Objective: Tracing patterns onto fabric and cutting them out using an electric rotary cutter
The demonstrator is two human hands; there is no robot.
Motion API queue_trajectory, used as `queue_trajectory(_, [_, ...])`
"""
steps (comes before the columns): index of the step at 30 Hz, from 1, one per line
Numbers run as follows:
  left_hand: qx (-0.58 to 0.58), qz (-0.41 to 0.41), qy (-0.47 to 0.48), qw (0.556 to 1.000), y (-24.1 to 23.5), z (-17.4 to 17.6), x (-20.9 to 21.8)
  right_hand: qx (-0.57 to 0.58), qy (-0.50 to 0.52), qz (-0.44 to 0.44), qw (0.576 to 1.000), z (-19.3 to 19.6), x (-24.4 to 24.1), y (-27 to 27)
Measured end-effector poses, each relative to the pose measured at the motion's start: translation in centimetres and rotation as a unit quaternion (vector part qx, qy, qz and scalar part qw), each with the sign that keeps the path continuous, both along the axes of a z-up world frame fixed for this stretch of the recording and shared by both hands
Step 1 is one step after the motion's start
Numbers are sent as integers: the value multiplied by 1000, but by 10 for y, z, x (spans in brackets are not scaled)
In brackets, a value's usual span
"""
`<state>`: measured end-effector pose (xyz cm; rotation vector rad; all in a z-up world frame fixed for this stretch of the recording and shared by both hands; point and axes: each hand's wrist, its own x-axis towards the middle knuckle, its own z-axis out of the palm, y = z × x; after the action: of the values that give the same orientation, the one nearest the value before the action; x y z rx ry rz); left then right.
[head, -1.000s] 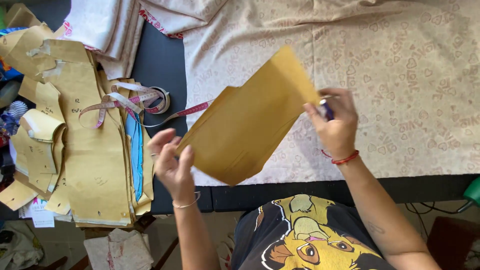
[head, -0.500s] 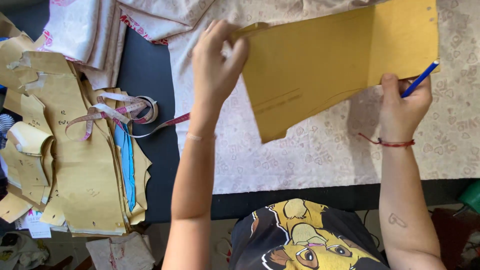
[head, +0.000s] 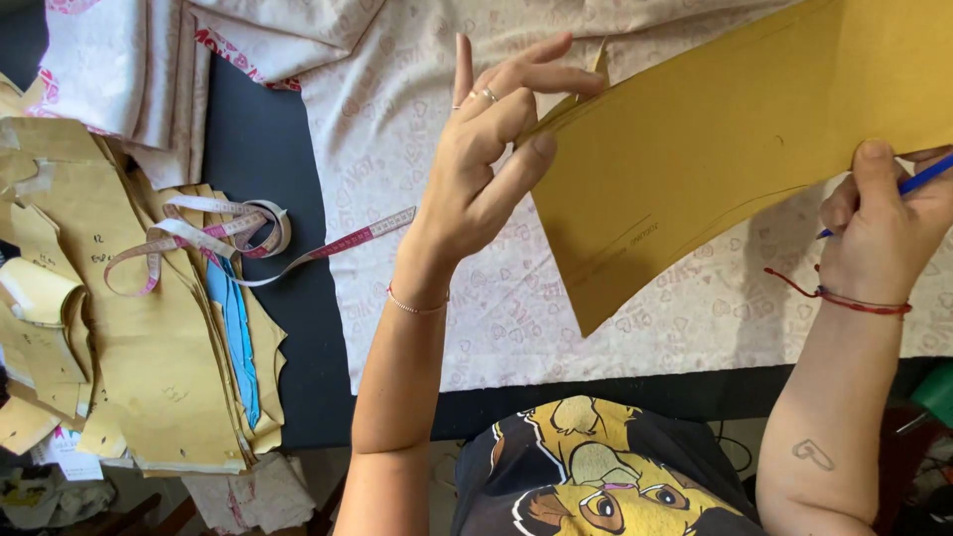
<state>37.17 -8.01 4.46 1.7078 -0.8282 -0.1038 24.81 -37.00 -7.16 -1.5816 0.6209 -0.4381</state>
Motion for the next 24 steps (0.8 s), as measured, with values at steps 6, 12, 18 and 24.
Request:
queue_trajectory(6, [15,124,-127,984,29,29,-11,19,28,63,997,44,15,42])
queue_trajectory(12, [21,104,-143,984,43,53,-27,55,15,96,994,55,18,51])
queue_trajectory(18, [129,114,-140,975,46,43,7,-54,-3,20,998,19,20,34])
queue_trajectory(24, [270,86,-118,952,40,-79,65,-68,35,-47,996,-59,20,-15])
